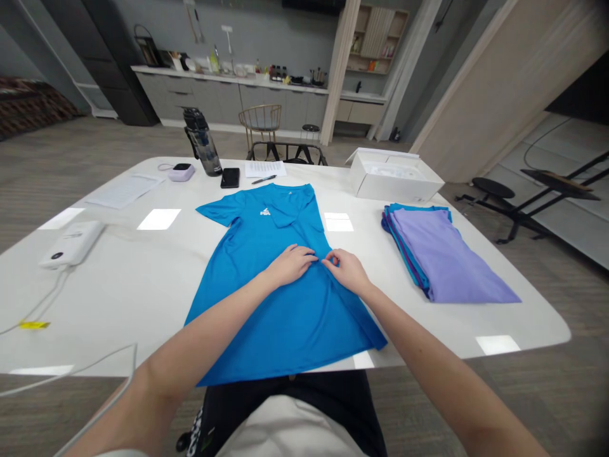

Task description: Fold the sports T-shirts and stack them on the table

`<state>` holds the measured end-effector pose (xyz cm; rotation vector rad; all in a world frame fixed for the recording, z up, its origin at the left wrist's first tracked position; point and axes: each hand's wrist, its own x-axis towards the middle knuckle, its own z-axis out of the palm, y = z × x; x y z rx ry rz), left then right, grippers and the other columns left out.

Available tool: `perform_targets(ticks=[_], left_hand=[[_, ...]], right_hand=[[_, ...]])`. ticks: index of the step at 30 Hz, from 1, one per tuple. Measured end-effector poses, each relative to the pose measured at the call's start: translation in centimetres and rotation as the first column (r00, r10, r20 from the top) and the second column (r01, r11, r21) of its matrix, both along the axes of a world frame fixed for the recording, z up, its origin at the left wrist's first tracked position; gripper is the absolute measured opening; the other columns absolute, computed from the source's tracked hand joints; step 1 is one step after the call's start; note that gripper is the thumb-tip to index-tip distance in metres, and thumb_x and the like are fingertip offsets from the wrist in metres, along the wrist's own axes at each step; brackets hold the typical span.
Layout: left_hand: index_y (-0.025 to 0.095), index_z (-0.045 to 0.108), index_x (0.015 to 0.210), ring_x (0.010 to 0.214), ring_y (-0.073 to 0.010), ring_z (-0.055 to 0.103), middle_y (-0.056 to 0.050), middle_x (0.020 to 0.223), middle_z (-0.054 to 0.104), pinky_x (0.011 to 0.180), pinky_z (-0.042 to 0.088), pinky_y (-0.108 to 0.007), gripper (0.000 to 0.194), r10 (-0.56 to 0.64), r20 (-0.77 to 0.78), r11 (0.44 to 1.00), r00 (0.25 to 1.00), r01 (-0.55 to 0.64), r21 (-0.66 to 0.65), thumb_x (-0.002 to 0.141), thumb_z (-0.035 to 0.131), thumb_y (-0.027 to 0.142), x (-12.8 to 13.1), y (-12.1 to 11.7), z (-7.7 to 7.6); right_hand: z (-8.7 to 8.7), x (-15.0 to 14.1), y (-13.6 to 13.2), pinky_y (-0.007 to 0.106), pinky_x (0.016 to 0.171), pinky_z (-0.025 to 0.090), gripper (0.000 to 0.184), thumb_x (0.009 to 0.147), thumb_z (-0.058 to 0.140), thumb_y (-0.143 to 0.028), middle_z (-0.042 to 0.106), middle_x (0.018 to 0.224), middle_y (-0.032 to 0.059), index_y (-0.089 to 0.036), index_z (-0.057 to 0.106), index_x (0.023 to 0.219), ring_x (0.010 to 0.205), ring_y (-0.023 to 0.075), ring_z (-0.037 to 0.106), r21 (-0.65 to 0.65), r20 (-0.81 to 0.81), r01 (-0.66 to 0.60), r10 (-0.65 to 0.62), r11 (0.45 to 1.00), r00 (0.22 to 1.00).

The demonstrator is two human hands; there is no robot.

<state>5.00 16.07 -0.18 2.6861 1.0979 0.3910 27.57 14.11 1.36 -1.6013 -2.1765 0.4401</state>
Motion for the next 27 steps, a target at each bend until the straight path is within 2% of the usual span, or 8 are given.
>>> perform_targets(ticks=[3,8,12,16,19,23,27], left_hand=[[0.027,0.068,0.126,0.128,-0.0195,0.055,-0.007,0.136,0.063,0.118,0.03,-0.043,0.036,-0.074,0.011,0.997,0.997,0.074,-0.005,0.1,0.044,0.021,0.9,-1.6,-0.1],[0.026,0.067,0.128,0.123,-0.02,0.057,-0.009,0.129,0.064,0.112,0.034,-0.04,0.037,-0.16,0.031,0.986,0.987,0.159,0.044,0.1,0.044,0.019,2.6,-4.2,0.1],[0.024,0.066,0.127,0.117,-0.0216,0.058,-0.01,0.124,0.064,0.103,0.038,-0.038,0.036,-0.186,-0.012,0.978,0.983,0.186,0.089,0.102,0.041,0.021,4.1,-5.7,0.6],[0.022,0.064,0.122,0.107,-0.0226,0.058,-0.009,0.118,0.064,0.094,0.039,-0.037,0.031,-0.115,-0.057,0.988,0.992,0.12,0.099,0.103,0.04,0.022,5.5,-6.6,0.9],[0.021,0.059,0.125,0.107,-0.0246,0.056,-0.01,0.118,0.061,0.091,0.04,-0.037,0.028,-0.033,-0.035,0.994,0.999,0.036,0.103,0.1,0.047,0.025,6.3,-7.4,0.9],[0.022,0.058,0.128,0.107,-0.025,0.054,-0.01,0.121,0.059,0.089,0.04,-0.037,0.032,-0.067,0.01,0.988,0.998,0.065,0.142,0.097,0.052,0.025,6.3,-8.7,1.4],[0.022,0.067,0.117,0.101,-0.0235,0.053,-0.01,0.113,0.06,0.087,0.04,-0.037,0.029,-0.093,0.059,0.969,0.994,0.076,0.234,0.096,0.048,0.018,3.9,-9.6,2.6]], right_hand=[[0.7,2.2,-5.3,0.028,0.068,0.041,0.025,0.093,0.062,-0.049,0.066,0.083,0.0005,-0.024,0.066,0.095,0.074,0.0175,0.062,-0.057,0.1,-0.066,0.071,0.996,0.992],[1.4,4.3,-12.5,0.031,0.065,0.041,0.027,0.092,0.064,-0.051,0.069,0.098,0.0062,-0.026,0.063,0.102,0.081,0.023,0.066,-0.063,0.332,0.061,-0.037,0.996,0.943],[1.5,4.8,-15.1,0.034,0.066,0.041,0.022,0.095,0.059,-0.046,0.069,0.094,0.011,-0.024,0.064,0.097,0.079,0.0264,0.067,-0.067,0.451,0.146,-0.101,0.987,0.887],[1.6,4.7,-15.7,0.036,0.071,0.041,0.019,0.099,0.051,-0.032,0.069,0.096,0.0153,-0.021,0.065,0.093,0.084,0.0285,0.067,-0.091,0.474,0.156,-0.095,0.984,0.875],[2.4,4.7,-15.8,0.034,0.069,0.04,0.022,0.101,0.048,-0.032,0.07,0.095,0.013,-0.021,0.063,0.09,0.083,0.0267,0.066,-0.126,0.393,0.13,-0.07,0.984,0.917],[4.9,4.0,-16.0,0.029,0.062,0.035,0.029,0.102,0.048,-0.04,0.067,0.076,0.0027,-0.023,0.058,0.08,0.069,0.0197,0.061,-0.202,0.063,0.064,-0.052,0.977,0.997],[7.5,1.3,-16.3,0.026,0.057,0.03,0.033,0.101,0.05,-0.045,0.055,0.062,-0.0036,-0.022,0.055,0.077,0.059,0.0145,0.052,-0.217,-0.237,-0.079,0.026,0.973,0.971]])
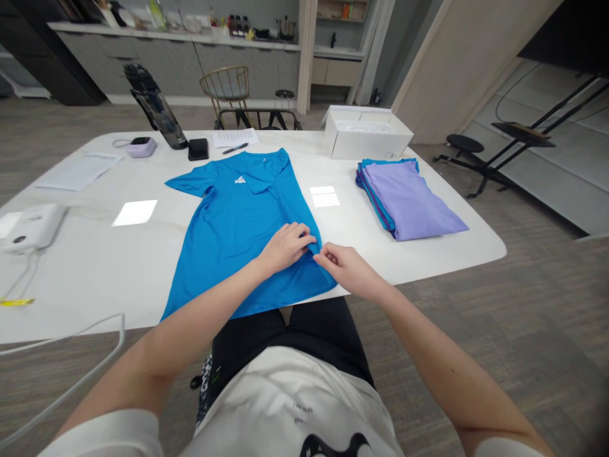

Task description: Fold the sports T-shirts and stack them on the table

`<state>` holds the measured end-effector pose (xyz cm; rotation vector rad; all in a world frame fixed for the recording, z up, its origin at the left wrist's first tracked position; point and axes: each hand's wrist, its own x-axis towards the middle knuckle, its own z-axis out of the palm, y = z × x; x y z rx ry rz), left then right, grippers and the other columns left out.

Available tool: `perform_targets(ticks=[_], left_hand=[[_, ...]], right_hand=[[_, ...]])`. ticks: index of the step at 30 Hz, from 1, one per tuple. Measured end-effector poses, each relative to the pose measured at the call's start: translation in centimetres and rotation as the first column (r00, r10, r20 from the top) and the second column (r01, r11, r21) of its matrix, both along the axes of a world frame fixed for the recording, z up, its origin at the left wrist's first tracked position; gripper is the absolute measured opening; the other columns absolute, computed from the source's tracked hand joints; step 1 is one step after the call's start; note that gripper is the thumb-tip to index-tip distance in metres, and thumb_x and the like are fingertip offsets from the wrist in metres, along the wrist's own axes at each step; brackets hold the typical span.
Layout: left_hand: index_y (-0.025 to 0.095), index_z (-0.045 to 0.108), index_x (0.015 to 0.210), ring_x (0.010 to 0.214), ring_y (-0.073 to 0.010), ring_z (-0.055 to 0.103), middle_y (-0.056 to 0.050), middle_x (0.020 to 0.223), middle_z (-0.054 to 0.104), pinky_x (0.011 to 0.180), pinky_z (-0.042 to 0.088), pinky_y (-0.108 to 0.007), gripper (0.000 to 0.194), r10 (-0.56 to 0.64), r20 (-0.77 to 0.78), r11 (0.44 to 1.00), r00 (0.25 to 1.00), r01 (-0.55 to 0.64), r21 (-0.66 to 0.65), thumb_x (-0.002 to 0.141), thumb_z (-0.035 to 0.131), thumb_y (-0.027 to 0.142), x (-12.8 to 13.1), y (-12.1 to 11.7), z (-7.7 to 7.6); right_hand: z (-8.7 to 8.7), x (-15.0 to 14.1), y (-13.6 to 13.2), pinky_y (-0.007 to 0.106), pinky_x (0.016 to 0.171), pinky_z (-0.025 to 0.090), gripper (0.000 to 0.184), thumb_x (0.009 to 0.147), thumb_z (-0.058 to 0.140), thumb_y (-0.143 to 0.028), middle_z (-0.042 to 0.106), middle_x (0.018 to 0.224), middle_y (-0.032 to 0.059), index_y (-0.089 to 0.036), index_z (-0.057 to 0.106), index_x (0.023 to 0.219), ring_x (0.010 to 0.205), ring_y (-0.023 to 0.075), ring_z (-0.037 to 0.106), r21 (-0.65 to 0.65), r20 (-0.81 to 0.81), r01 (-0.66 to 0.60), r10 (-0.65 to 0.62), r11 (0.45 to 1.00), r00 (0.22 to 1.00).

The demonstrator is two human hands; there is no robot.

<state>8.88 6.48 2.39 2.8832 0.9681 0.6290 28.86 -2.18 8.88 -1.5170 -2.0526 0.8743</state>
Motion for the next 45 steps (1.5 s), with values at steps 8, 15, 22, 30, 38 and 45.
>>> perform_targets(ticks=[8,15,22,30,38,45], left_hand=[[0.024,0.069,0.112,0.117,-0.0261,0.052,-0.009,0.125,0.061,0.097,0.036,-0.044,0.025,-0.011,-0.106,1.0,0.994,0.011,0.001,0.095,0.052,0.017,-7.2,-3.9,-0.1],[0.025,0.069,0.11,0.12,-0.0237,0.053,-0.006,0.126,0.066,0.105,0.028,-0.045,0.024,-0.139,-0.117,0.984,0.983,0.124,-0.128,0.098,0.049,0.019,-7.5,-6.8,-0.7],[0.023,0.071,0.104,0.109,-0.0198,0.06,-0.005,0.113,0.071,0.104,0.029,-0.039,0.025,-0.155,0.005,0.934,0.988,0.148,-0.326,0.1,0.054,0.041,-8.4,-8.2,0.2],[0.022,0.068,0.115,0.106,-0.0198,0.06,-0.007,0.112,0.069,0.092,0.035,-0.036,0.037,-0.014,0.012,0.952,1.0,0.017,-0.305,0.106,0.04,0.044,-7.2,-8.0,-0.1],[0.027,0.065,0.122,0.108,-0.0204,0.059,-0.005,0.116,0.065,0.093,0.039,-0.036,0.031,0.08,0.05,0.921,0.996,-0.054,-0.387,0.103,0.046,0.043,-7.2,-5.2,0.3],[0.02,0.073,0.107,0.098,-0.0201,0.066,-0.007,0.109,0.073,0.09,0.049,-0.034,0.028,0.457,0.389,0.61,0.8,0.036,-0.791,0.089,0.058,0.035,-8.8,4.9,-0.7]], right_hand=[[-3.9,-4.1,-0.4,0.025,0.065,0.032,0.02,0.1,0.059,-0.033,0.06,0.076,-0.0008,-0.019,0.062,0.085,0.068,0.0126,0.052,0.046,0.092,-0.238,0.233,0.97,0.968],[-6.1,-1.2,0.1,0.025,0.066,0.033,0.008,0.095,0.066,-0.03,0.061,0.081,-0.0008,-0.022,0.065,0.095,0.07,0.0135,0.055,0.042,0.289,-0.262,0.239,0.964,0.927],[-5.2,0.2,-0.4,0.026,0.061,0.029,0.017,0.094,0.066,-0.041,0.068,0.078,0.0005,-0.024,0.068,0.095,0.066,0.0157,0.058,-0.039,0.41,-0.233,0.229,0.972,0.883],[-4.8,0.0,1.3,0.026,0.061,0.029,0.028,0.094,0.066,-0.046,0.066,0.07,0.0004,-0.022,0.068,0.08,0.061,0.0143,0.055,-0.043,0.386,-0.258,0.254,0.965,0.887],[-5.4,-1.3,6.7,0.026,0.059,0.028,0.032,0.096,0.061,-0.047,0.062,0.066,-0.0005,-0.021,0.066,0.078,0.06,0.0139,0.053,-0.011,0.312,-0.244,0.236,0.97,0.92],[-5.1,-4.2,17.0,0.025,0.065,0.036,0.022,0.095,0.062,-0.042,0.062,0.075,0.0004,-0.022,0.069,0.091,0.07,0.0156,0.056,0.112,0.239,-0.246,0.214,0.963,0.947]])
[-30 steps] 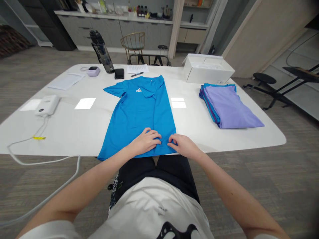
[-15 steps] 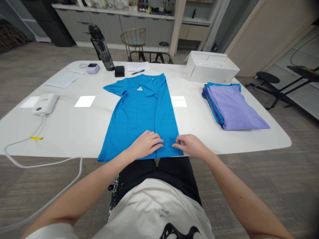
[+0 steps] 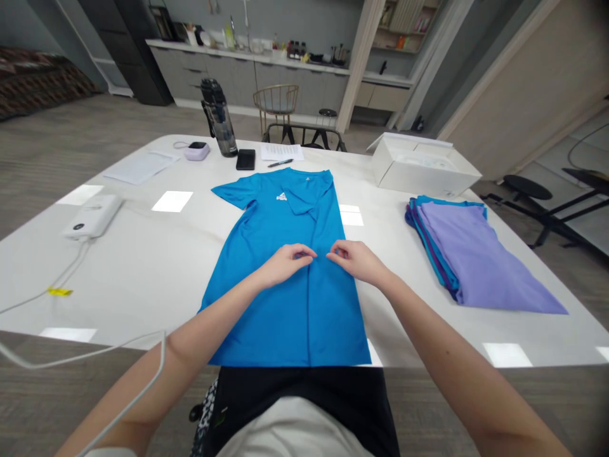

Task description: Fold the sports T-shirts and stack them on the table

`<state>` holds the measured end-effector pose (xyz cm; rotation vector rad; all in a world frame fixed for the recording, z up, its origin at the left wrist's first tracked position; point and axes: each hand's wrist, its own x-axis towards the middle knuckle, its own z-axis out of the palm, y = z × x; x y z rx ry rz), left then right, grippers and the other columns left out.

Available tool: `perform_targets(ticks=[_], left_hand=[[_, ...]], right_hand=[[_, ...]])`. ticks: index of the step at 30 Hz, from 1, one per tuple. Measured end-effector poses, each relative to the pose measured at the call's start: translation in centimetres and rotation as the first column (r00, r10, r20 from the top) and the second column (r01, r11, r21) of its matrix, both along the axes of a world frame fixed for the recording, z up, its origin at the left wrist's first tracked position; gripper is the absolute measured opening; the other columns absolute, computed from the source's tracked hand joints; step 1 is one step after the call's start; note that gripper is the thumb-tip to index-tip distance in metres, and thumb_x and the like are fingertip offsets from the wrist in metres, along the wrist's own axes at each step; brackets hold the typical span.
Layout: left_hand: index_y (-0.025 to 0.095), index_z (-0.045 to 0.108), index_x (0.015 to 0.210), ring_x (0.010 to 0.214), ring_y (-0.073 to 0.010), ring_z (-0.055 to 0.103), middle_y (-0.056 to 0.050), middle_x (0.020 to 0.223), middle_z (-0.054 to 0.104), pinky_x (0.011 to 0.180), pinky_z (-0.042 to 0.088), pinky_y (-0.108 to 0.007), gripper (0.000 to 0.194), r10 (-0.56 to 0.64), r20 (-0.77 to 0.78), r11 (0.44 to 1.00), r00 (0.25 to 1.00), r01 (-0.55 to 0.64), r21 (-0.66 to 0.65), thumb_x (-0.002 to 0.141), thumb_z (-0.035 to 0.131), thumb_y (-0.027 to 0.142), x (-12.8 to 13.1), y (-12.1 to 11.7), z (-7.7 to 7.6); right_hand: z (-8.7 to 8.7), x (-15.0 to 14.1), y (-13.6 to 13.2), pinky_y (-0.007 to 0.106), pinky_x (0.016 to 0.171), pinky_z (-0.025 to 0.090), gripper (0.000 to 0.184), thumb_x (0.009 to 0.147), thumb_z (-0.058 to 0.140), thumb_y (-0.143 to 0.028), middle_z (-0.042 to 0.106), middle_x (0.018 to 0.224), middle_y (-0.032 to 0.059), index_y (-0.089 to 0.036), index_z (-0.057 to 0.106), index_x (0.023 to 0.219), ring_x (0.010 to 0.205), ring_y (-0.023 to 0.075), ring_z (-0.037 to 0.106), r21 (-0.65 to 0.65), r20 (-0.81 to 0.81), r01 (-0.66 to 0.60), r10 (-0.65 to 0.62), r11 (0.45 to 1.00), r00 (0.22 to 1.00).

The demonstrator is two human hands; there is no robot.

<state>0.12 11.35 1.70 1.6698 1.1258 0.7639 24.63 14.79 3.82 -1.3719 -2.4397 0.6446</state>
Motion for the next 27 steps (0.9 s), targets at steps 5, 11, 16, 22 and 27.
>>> perform_targets(ticks=[5,11,16,22,27], left_hand=[[0.017,0.074,0.108,0.088,-0.0191,0.067,-0.006,0.102,0.076,0.084,0.052,-0.032,0.032,0.17,0.051,0.982,0.984,-0.165,-0.088,0.082,0.058,0.026,0.5,6.3,-0.8],[0.018,0.072,0.114,0.101,-0.0226,0.066,-0.009,0.118,0.072,0.095,0.05,-0.036,0.034,0.289,-0.269,0.955,0.919,-0.255,0.154,0.084,0.055,0.018,-0.5,13.3,-0.1],[0.022,0.062,0.128,0.125,-0.0311,0.055,-0.014,0.134,0.062,0.104,0.041,-0.051,0.036,0.482,-0.512,0.876,0.711,-0.378,0.3,0.095,0.049,0.028,-1.9,19.7,-0.3],[0.015,0.058,0.131,0.126,-0.0373,0.051,-0.02,0.132,0.061,0.102,0.038,-0.053,0.045,0.523,-0.646,0.849,0.555,-0.406,0.339,0.097,0.049,0.043,-3.5,26.4,-1.1],[0.018,0.068,0.11,0.121,-0.0368,0.053,-0.017,0.123,0.065,0.1,0.038,-0.052,0.029,0.461,-0.694,0.887,0.553,-0.316,0.338,0.095,0.055,0.04,-4.0,28.9,-2.1]], right_hand=[[-1.7,-3.8,7.4,0.027,0.083,0.043,0.01,0.094,0.061,-0.025,0.063,0.101,0.0056,-0.02,0.068,0.1,0.092,0.0177,0.058,0.14,-0.005,-0.003,0.004,0.99,1.0],[-2.7,-5.4,14.2,0.031,0.092,0.044,0.019,0.099,0.051,-0.029,0.064,0.104,0.0079,-0.02,0.067,0.103,0.102,0.0214,0.058,0.197,0.063,0.145,-0.16,0.97,0.985],[-2.9,-4.9,20.6,0.041,0.097,0.046,0.032,0.099,0.047,-0.032,0.06,0.125,0.0138,-0.022,0.063,0.125,0.116,0.0291,0.054,0.213,0.128,0.305,-0.336,0.928,0.933],[-3.8,-5.1,28.6,0.065,0.105,0.037,0.055,0.102,0.038,-0.037,0.027,0.162,0.0124,-0.034,0.031,0.157,0.144,0.0385,0.026,0.228,0.146,0.367,-0.404,0.902,0.903],[-4.9,-4.0,34.0,0.065,0.106,0.037,0.046,0.099,0.047,-0.036,0.03,0.16,0.0144,-0.029,0.053,0.143,0.145,0.0387,0.025,0.165,0.086,0.428,-0.445,0.889,0.891]])
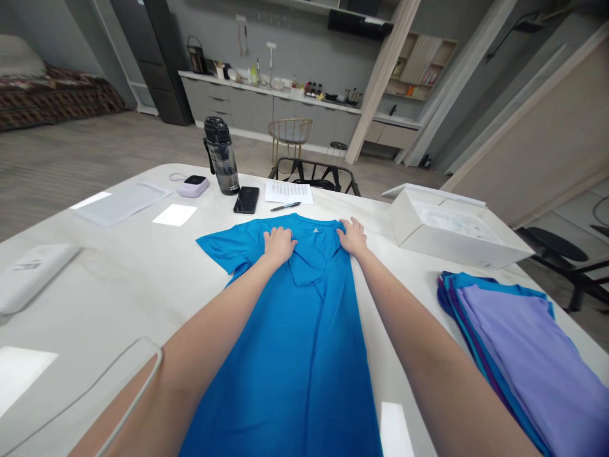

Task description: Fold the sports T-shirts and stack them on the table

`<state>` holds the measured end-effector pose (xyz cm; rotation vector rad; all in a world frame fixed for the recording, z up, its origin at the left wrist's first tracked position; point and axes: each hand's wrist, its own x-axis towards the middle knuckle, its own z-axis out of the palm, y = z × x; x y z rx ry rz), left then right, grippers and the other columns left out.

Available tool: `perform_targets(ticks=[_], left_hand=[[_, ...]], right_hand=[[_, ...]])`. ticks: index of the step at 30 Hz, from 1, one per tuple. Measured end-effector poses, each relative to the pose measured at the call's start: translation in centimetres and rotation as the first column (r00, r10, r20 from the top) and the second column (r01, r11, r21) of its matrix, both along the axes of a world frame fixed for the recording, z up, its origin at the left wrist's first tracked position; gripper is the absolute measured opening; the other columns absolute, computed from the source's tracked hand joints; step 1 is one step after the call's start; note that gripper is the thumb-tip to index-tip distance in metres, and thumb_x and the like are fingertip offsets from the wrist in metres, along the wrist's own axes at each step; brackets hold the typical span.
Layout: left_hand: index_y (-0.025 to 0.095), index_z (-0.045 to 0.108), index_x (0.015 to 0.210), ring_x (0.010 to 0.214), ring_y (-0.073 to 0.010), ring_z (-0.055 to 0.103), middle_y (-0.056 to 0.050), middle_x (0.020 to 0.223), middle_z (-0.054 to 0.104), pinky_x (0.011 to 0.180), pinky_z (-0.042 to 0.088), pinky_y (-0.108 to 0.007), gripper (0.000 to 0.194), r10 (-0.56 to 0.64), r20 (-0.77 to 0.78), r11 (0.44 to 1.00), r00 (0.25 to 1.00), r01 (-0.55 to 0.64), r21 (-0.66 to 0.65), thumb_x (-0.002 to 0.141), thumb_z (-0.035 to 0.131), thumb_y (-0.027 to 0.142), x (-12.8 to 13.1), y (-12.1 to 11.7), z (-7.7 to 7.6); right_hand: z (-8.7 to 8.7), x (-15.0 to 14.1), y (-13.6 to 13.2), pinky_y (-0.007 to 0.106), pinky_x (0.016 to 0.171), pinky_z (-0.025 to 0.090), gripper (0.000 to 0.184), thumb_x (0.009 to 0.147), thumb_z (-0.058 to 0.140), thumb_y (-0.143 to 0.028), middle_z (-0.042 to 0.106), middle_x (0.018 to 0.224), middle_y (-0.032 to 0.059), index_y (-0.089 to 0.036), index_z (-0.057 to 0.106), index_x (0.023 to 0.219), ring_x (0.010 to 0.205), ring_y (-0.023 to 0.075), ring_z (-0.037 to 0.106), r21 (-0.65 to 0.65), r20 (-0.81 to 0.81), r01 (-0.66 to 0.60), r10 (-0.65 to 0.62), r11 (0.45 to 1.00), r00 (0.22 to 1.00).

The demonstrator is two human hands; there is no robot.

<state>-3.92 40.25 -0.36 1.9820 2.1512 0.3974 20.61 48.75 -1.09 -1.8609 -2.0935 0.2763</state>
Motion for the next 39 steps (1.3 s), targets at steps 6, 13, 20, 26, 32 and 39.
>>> perform_targets(ticks=[6,13,20,26,32,39], left_hand=[[0.021,0.061,0.116,0.112,-0.0319,0.059,-0.012,0.11,0.071,0.097,0.038,-0.049,0.03,0.045,0.18,0.991,0.983,-0.066,0.117,0.101,0.043,0.041,-0.3,0.7,0.3],[0.019,0.062,0.123,0.12,-0.0379,0.05,-0.019,0.13,0.06,0.097,0.036,-0.053,0.038,0.158,-0.083,0.978,0.984,-0.145,0.147,0.1,0.043,0.041,-4.2,-0.2,0.0],[0.015,0.058,0.127,0.12,-0.0404,0.051,-0.023,0.126,0.062,0.099,0.033,-0.056,0.044,0.319,-0.297,0.946,0.9,-0.32,0.044,0.098,0.044,0.044,-14.4,-3.0,0.5],[0.018,0.064,0.116,0.115,-0.038,0.059,-0.019,0.115,0.07,0.099,0.037,-0.055,0.043,0.355,-0.187,0.915,0.916,-0.381,-0.128,0.093,0.052,0.052,-19.8,-5.4,0.9],[0.019,0.068,0.088,0.1,-0.0317,0.065,-0.013,0.101,0.073,0.088,0.046,-0.043,0.029,0.313,0.093,0.944,0.945,-0.298,-0.143,0.088,0.058,0.047,-21.5,-6.3,2.0],[0.018,0.063,0.089,0.066,-0.0132,0.057,0.001,0.073,0.062,0.06,0.043,-0.024,0.034,0.008,0.773,0.978,0.634,-0.168,0.127,0.078,0.071,0.05,-18.7,-6.6,7.4]], right_hand=[[-1.6,0.8,2.4,0.046,0.101,0.044,0.031,0.097,0.046,-0.035,0.055,0.13,0.0158,-0.018,0.067,0.112,0.121,0.0306,0.05,0.153,-0.133,0.051,-0.03,0.987,0.991],[-0.7,-2.7,0.8,0.053,0.097,0.038,0.028,0.095,0.046,-0.026,0.055,0.125,0.0176,-0.019,0.064,0.115,0.116,0.0345,0.047,0.208,-0.004,0.182,-0.185,0.961,0.983],[1.2,-13.3,0.7,0.042,0.097,0.042,0.03,0.098,0.047,-0.027,0.06,0.121,0.0126,-0.022,0.064,0.122,0.115,0.0291,0.052,0.076,0.018,-0.409,0.409,0.91,0.913],[0.7,-21.6,0.9,0.053,0.102,0.042,0.047,0.099,0.048,-0.028,0.051,0.139,0.0125,-0.033,0.05,0.146,0.128,0.0344,0.046,-0.058,0.072,-0.537,0.54,0.842,0.839],[0.4,-23.8,1.9,0.05,0.1,0.045,0.045,0.1,0.049,-0.033,0.053,0.13,0.0133,-0.036,0.051,0.145,0.122,0.0328,0.052,-0.128,0.064,-0.57,0.58,0.812,0.812],[1.9,-23.0,4.4,0.027,0.083,0.046,0.02,0.086,0.066,-0.024,0.066,0.092,0.0039,-0.016,0.074,0.101,0.084,0.0162,0.058,-0.061,-0.201,-0.66,0.638,0.749,0.743]])
